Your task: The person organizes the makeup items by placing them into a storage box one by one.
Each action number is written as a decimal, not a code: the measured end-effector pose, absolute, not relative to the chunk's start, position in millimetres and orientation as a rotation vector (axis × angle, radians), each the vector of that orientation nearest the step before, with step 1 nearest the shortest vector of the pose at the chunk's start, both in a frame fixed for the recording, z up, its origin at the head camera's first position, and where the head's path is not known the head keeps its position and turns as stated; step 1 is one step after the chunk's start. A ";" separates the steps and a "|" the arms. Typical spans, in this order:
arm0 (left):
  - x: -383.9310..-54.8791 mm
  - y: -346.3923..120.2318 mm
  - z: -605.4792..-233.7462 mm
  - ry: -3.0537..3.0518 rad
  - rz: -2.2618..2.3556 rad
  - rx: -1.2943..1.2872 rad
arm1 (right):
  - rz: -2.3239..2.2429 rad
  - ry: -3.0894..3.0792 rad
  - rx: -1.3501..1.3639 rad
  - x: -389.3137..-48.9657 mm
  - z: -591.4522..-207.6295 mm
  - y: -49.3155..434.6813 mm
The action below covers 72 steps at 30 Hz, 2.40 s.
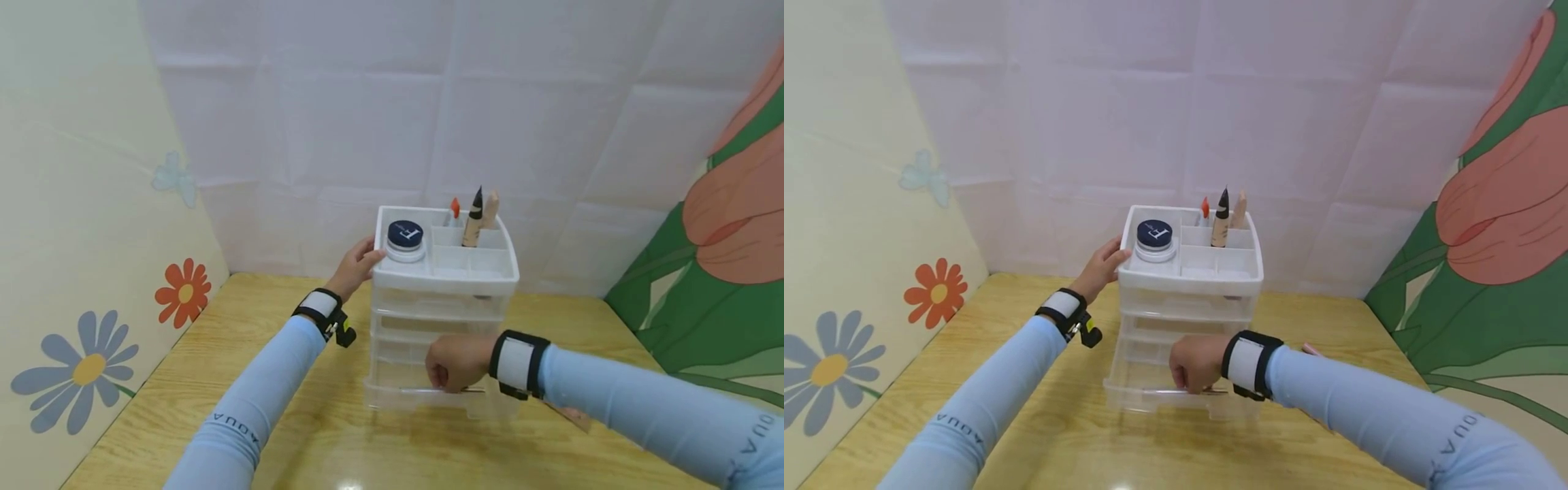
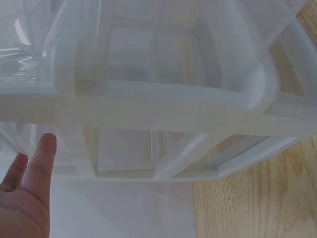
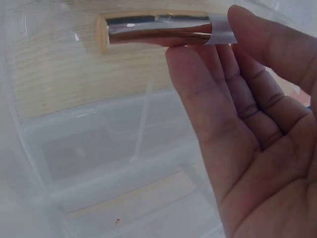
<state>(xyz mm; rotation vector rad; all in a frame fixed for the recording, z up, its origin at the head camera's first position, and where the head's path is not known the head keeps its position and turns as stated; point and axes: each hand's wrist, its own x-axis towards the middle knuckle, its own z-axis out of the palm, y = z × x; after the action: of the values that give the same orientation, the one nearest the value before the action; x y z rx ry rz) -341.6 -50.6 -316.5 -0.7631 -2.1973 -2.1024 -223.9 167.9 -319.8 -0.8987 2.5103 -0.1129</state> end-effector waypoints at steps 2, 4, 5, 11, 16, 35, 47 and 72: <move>-341.7 -50.8 -316.4 -2.196 -2.104 -0.763 | -0.116 2.508 -0.897 -223.5 -320.8 168.0; -342.3 -50.7 -316.6 -2.197 -2.106 -0.763 | -0.121 2.508 -0.902 -223.4 -321.8 168.2; -342.7 -50.9 -316.6 -2.198 -2.106 -0.764 | -0.125 2.508 -0.903 -223.3 -322.3 168.3; -339.1 -50.9 -312.9 -2.190 -2.139 -0.772 | -0.143 2.497 -0.893 -223.3 -322.2 169.1; -336.5 -50.5 -311.4 -2.188 -2.122 -0.772 | -0.142 2.489 -0.892 -224.3 -322.0 170.0; -342.8 -49.8 -317.2 -2.189 -2.113 -0.751 | -0.279 2.508 -0.914 -217.5 -286.0 189.3; -340.8 -49.5 -316.0 -2.194 -2.136 -0.750 | -0.465 2.669 -0.913 -210.1 -236.6 260.5; -338.4 -48.8 -322.5 -2.175 -2.165 -0.717 | -0.437 3.002 -0.631 -247.2 -327.3 388.6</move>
<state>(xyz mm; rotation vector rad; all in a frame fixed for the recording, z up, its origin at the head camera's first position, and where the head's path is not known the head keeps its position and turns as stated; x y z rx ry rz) -338.4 -48.8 -322.5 -0.7175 -2.1753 -2.1650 -247.2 388.6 -327.3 -0.6315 3.0018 -0.4374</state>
